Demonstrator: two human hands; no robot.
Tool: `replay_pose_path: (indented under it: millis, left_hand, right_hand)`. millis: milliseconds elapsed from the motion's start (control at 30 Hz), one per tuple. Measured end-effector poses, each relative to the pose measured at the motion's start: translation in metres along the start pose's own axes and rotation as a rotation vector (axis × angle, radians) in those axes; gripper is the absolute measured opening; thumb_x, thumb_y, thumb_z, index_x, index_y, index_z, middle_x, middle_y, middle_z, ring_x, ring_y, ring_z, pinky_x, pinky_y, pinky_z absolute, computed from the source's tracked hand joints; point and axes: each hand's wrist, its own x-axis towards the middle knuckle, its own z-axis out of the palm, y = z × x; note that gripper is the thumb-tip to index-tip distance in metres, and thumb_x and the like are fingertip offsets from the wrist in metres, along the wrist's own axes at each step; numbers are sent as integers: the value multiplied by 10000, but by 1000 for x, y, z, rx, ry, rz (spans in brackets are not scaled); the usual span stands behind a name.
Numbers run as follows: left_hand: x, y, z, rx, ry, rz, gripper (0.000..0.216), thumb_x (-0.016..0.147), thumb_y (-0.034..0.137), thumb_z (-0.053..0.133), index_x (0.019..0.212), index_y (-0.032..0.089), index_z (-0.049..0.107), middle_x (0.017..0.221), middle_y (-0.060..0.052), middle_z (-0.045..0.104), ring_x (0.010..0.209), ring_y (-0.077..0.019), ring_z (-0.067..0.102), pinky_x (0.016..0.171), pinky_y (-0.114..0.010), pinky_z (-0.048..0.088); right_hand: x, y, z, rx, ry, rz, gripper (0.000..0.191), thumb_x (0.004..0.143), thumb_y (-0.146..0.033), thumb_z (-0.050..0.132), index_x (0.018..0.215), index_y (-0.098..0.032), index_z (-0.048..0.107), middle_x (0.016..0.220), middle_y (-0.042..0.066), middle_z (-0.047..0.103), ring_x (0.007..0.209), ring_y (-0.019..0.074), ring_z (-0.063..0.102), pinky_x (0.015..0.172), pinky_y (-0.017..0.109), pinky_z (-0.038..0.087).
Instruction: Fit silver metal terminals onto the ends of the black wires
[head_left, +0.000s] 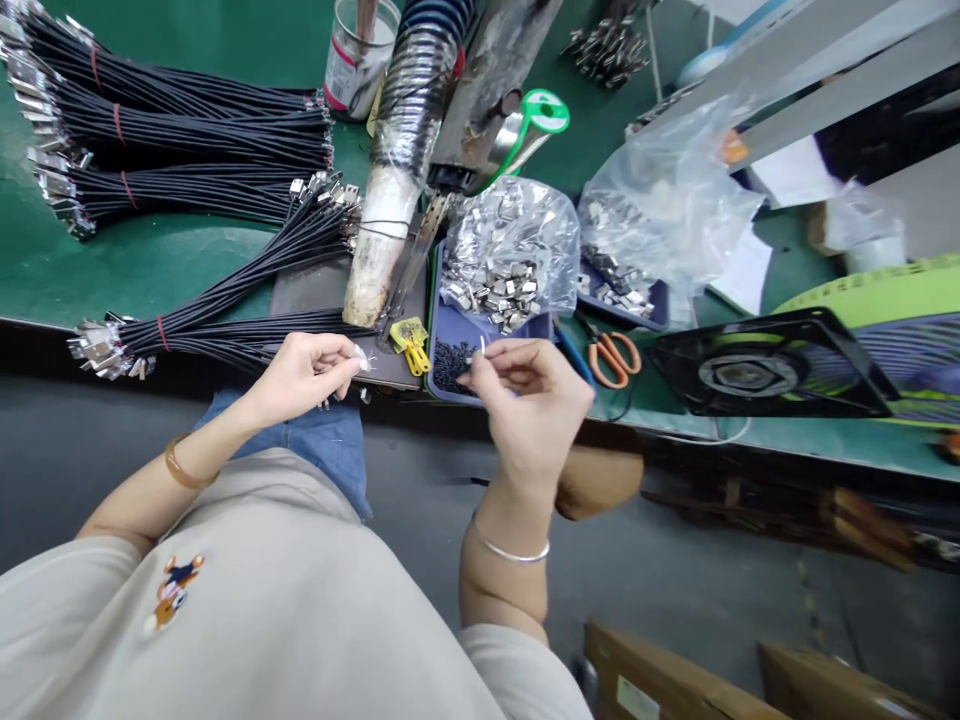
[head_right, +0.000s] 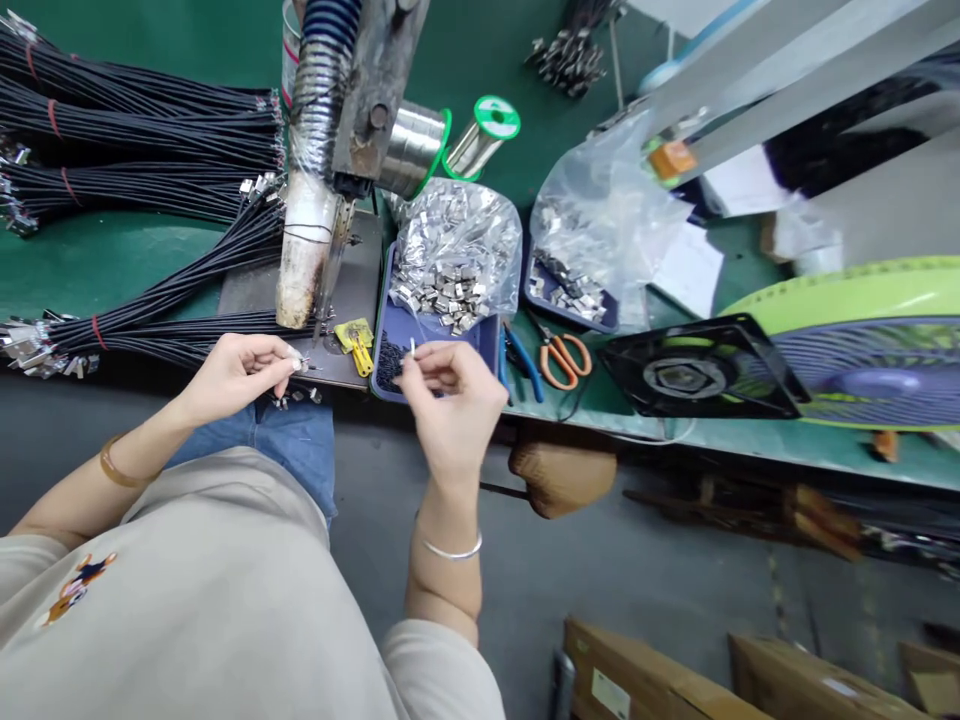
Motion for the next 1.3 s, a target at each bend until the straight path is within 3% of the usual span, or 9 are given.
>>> replay_pose_path:
  millis: [100, 167, 333, 700, 933, 1300]
  left_hand:
    - [3, 2, 0, -78, 59, -50, 161, 785, 270, 714, 774, 122, 650, 540, 19, 600, 469, -70, 539, 503, -168, 447]
    - [4, 4, 1, -99, 62, -57, 187, 761, 285, 749, 769, 124, 654, 563, 18, 608, 482, -67, 541, 509, -170, 455]
    - [6, 12, -1, -93, -24, -81, 265, 816, 347, 732, 697, 119, 668, 585, -16, 648, 535, -84, 582, 573, -188, 490]
    - [6, 13, -3, -58, -112, -109, 335, 849, 409, 720, 695, 115, 676, 562, -18, 633, 511, -86, 558, 557, -198, 475]
    - [5, 19, -5, -62, -125, -146, 379, 816, 405, 751, 600, 118, 629, 541, -18, 610, 501, -76, 520, 525, -186, 437]
    - [0, 15, -9, -107, -163, -136, 359, 844, 389, 706, 623, 120, 619, 533, -12, 580, 506, -74, 484, 528, -195, 406]
  right_hand:
    - [-26, -24, 27, 58, 110, -172, 77, 875, -203, 676, 806, -224, 647, 910, 30, 747, 836, 173, 737, 727, 311, 608]
    - [-35, -30, 44, 115, 106, -207, 74, 891, -171, 661, 858, -233, 684, 945, 33, 767, 903, 178, 742, 782, 326, 622]
    - [-39, -26, 68, 356, -7, 14, 83, 889, -192, 666, 829, -227, 711, 925, 34, 768, 825, 161, 744, 682, 271, 631]
    - [-42, -23, 67, 424, -65, 57, 74, 878, -209, 678, 820, -226, 723, 942, 30, 767, 847, 152, 736, 709, 259, 622]
    - [-43, -24, 67, 413, -73, 10, 74, 876, -189, 673, 834, -223, 723, 929, 33, 771, 840, 155, 745, 694, 255, 630]
    - [-45, -25, 63, 309, -76, -107, 85, 884, -175, 659, 854, -230, 716, 939, 33, 778, 859, 165, 746, 694, 279, 628]
